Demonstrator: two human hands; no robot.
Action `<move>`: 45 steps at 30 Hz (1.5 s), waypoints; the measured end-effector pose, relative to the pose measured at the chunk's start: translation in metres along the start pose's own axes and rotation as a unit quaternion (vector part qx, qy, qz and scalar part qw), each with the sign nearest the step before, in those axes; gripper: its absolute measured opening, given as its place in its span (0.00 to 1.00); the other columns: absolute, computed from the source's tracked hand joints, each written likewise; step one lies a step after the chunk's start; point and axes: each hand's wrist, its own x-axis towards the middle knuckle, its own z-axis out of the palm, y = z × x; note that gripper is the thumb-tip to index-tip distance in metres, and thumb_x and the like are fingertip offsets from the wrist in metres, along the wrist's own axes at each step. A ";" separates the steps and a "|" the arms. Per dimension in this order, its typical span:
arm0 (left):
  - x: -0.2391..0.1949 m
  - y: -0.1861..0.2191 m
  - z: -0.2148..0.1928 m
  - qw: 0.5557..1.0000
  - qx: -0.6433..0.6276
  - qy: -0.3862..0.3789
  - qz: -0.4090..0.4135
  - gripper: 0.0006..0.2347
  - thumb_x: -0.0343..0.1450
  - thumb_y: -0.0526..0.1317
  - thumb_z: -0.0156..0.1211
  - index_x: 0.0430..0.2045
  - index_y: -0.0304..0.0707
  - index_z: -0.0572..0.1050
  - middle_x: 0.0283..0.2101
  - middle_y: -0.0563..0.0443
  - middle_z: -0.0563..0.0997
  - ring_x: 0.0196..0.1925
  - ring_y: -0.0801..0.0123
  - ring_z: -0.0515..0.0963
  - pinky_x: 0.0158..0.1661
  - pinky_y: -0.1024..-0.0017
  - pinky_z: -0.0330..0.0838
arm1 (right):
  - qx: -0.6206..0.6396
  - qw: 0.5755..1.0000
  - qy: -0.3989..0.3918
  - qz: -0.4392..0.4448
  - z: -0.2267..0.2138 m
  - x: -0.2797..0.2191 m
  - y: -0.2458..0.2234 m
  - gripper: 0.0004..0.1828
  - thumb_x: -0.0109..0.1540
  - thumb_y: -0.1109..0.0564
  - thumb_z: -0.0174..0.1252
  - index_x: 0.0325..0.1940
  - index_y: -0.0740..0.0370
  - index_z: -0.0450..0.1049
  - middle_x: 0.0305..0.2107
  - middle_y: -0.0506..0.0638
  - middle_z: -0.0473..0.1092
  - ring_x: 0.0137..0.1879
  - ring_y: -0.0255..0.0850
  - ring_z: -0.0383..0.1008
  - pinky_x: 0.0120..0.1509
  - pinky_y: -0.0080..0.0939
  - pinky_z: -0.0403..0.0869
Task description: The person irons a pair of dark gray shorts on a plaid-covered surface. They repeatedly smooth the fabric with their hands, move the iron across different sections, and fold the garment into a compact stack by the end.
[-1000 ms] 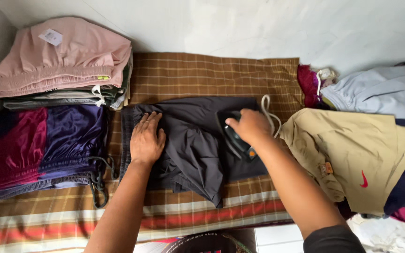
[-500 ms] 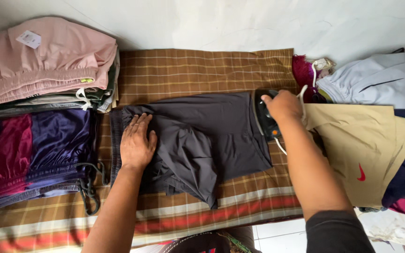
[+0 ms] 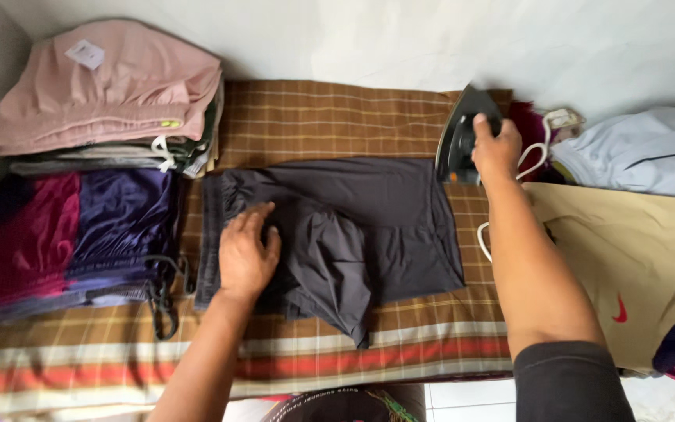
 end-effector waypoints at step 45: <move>-0.021 0.066 -0.006 0.965 -0.101 -0.142 0.194 0.17 0.63 0.45 0.70 0.45 0.53 0.80 0.53 0.52 0.82 0.59 0.57 0.78 0.52 0.58 0.69 | -0.263 0.942 -0.201 -0.049 -0.028 -0.154 -0.057 0.19 0.65 0.41 0.58 0.56 0.50 0.77 0.45 0.54 0.78 0.56 0.55 0.77 0.60 0.56 0.75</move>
